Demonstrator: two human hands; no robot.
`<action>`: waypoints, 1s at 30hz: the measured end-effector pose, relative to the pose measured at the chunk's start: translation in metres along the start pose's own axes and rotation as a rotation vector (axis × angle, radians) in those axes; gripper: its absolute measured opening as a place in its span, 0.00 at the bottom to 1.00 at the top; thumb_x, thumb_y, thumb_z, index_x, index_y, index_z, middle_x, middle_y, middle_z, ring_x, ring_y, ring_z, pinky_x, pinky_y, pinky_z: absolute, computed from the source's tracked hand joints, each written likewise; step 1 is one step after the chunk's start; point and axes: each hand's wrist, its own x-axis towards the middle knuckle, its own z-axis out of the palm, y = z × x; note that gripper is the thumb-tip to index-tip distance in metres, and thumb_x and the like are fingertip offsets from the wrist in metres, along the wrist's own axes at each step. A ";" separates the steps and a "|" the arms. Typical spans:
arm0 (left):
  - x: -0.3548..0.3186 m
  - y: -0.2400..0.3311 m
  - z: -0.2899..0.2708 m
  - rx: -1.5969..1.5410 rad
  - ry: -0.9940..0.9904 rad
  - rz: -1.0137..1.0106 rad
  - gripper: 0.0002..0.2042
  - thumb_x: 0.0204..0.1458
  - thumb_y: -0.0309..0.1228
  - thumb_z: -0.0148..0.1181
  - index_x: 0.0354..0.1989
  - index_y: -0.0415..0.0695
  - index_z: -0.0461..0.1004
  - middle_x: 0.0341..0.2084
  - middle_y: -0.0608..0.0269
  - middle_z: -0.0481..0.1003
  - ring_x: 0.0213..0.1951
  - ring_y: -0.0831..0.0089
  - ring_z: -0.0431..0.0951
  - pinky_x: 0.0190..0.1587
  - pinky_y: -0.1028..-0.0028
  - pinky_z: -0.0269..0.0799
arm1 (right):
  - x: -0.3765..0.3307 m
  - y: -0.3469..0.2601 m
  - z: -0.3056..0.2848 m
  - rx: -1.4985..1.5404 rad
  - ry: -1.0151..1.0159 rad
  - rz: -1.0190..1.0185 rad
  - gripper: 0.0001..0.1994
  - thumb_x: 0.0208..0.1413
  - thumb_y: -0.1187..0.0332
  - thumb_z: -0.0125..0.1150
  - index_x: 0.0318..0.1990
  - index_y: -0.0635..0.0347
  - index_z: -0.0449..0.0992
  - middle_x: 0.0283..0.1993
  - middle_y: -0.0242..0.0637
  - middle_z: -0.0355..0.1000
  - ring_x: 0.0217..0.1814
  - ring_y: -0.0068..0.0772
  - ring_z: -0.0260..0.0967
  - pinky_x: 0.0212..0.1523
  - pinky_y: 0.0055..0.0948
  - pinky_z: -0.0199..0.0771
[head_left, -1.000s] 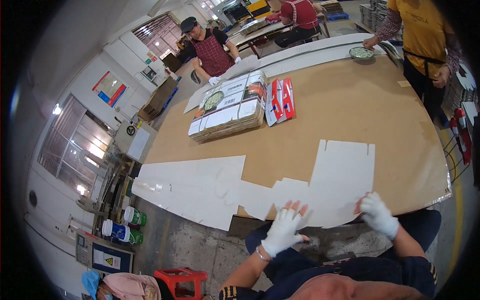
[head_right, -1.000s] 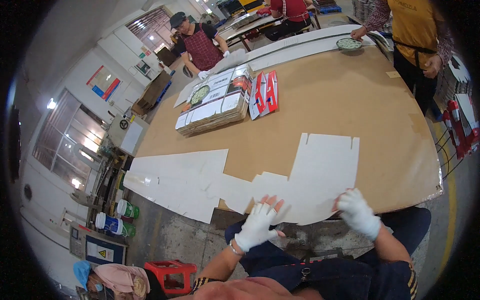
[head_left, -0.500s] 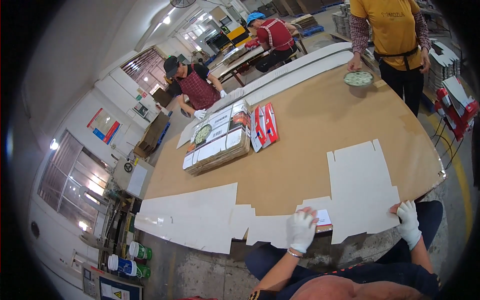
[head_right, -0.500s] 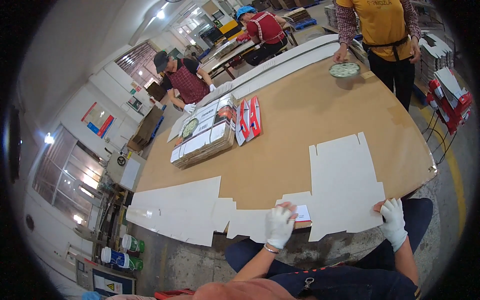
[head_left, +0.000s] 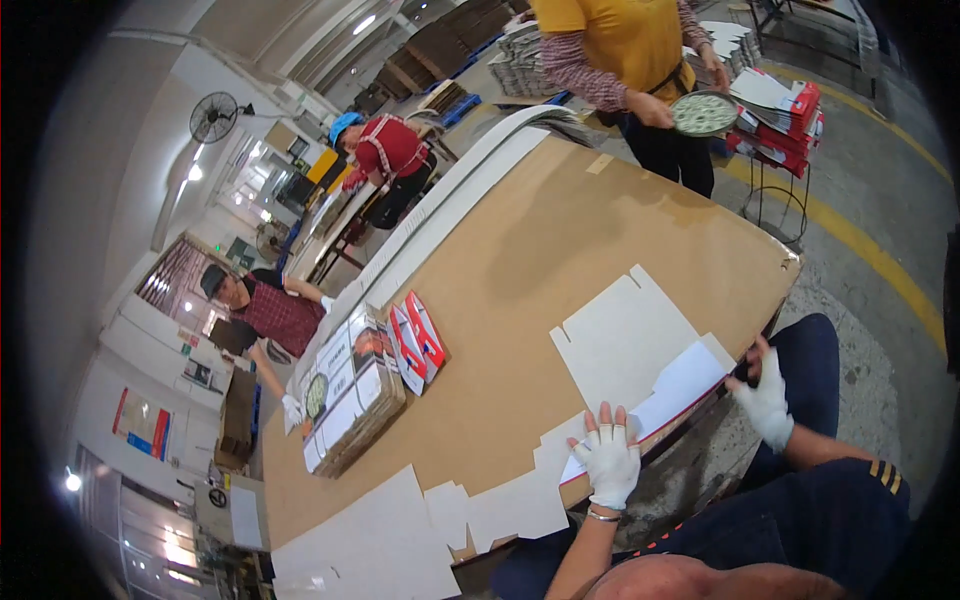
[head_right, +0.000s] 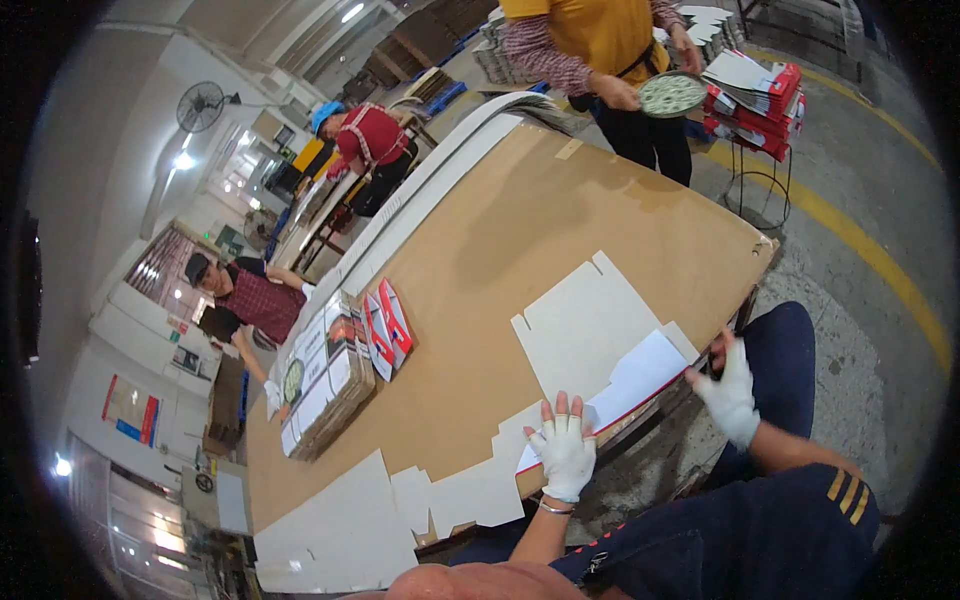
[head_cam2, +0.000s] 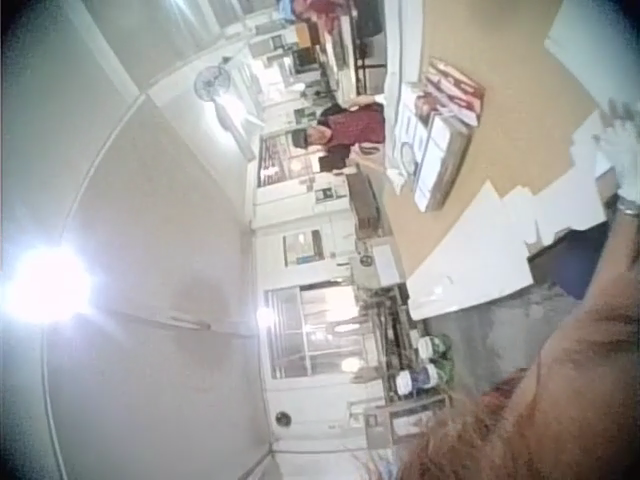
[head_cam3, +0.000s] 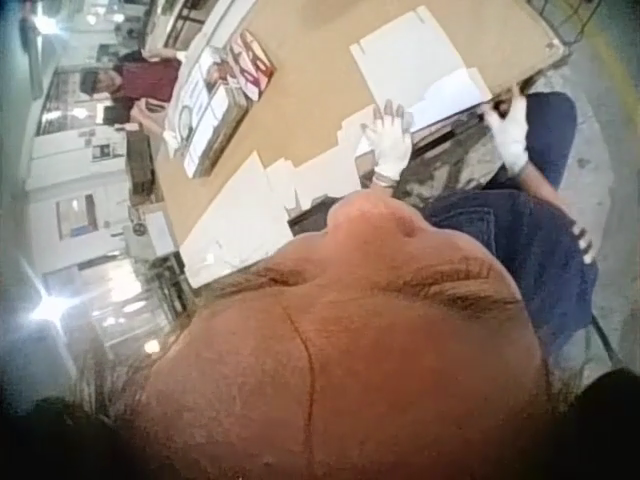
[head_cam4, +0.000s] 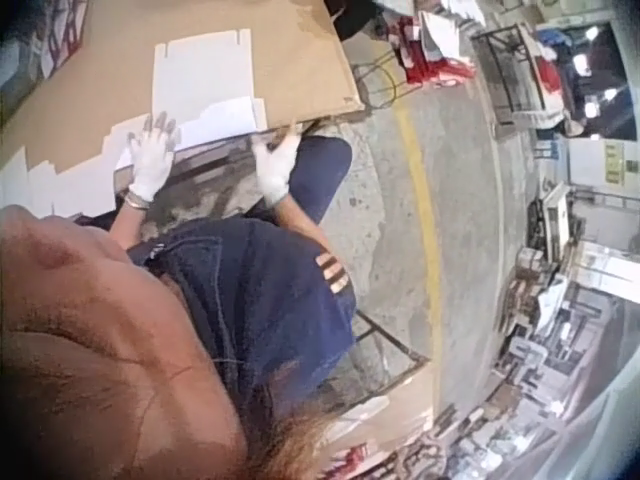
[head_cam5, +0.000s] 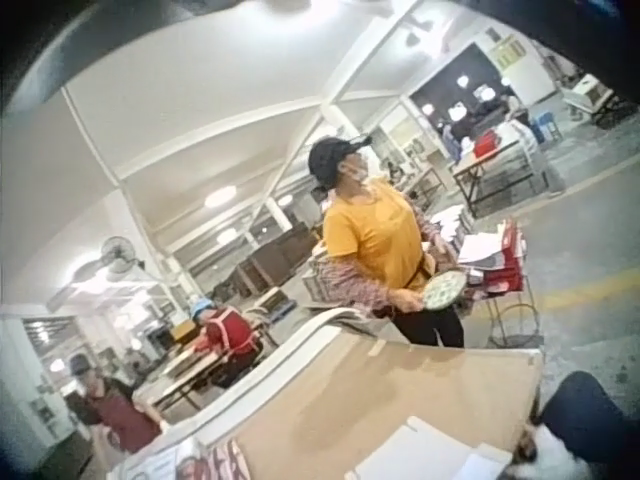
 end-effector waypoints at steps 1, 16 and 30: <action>0.002 0.013 -0.011 -0.058 -0.022 0.043 0.31 0.56 0.42 0.52 0.67 0.43 0.57 0.69 0.57 0.51 0.71 0.54 0.45 0.62 0.32 0.31 | -0.024 0.020 0.001 0.069 -0.022 0.093 0.39 0.41 0.70 0.71 0.63 0.63 0.58 0.39 0.33 0.63 0.38 0.29 0.60 0.40 0.30 0.67; -0.001 0.057 -0.037 -0.180 -0.218 0.288 0.46 0.48 0.52 0.60 0.69 0.37 0.47 0.70 0.48 0.45 0.71 0.49 0.42 0.65 0.38 0.38 | 0.018 -0.013 0.032 0.000 -0.097 -0.574 0.13 0.55 0.75 0.52 0.48 0.68 0.71 0.45 0.51 0.73 0.42 0.50 0.73 0.43 0.39 0.75; -0.113 -0.077 -0.062 -0.123 0.094 0.109 0.23 0.41 0.20 0.58 0.51 0.38 0.71 0.51 0.51 0.71 0.54 0.53 0.71 0.56 0.60 0.66 | 0.066 -0.009 0.047 -0.589 -0.641 -1.093 0.24 0.50 0.73 0.49 0.58 0.59 0.67 0.62 0.43 0.65 0.67 0.48 0.59 0.65 0.46 0.57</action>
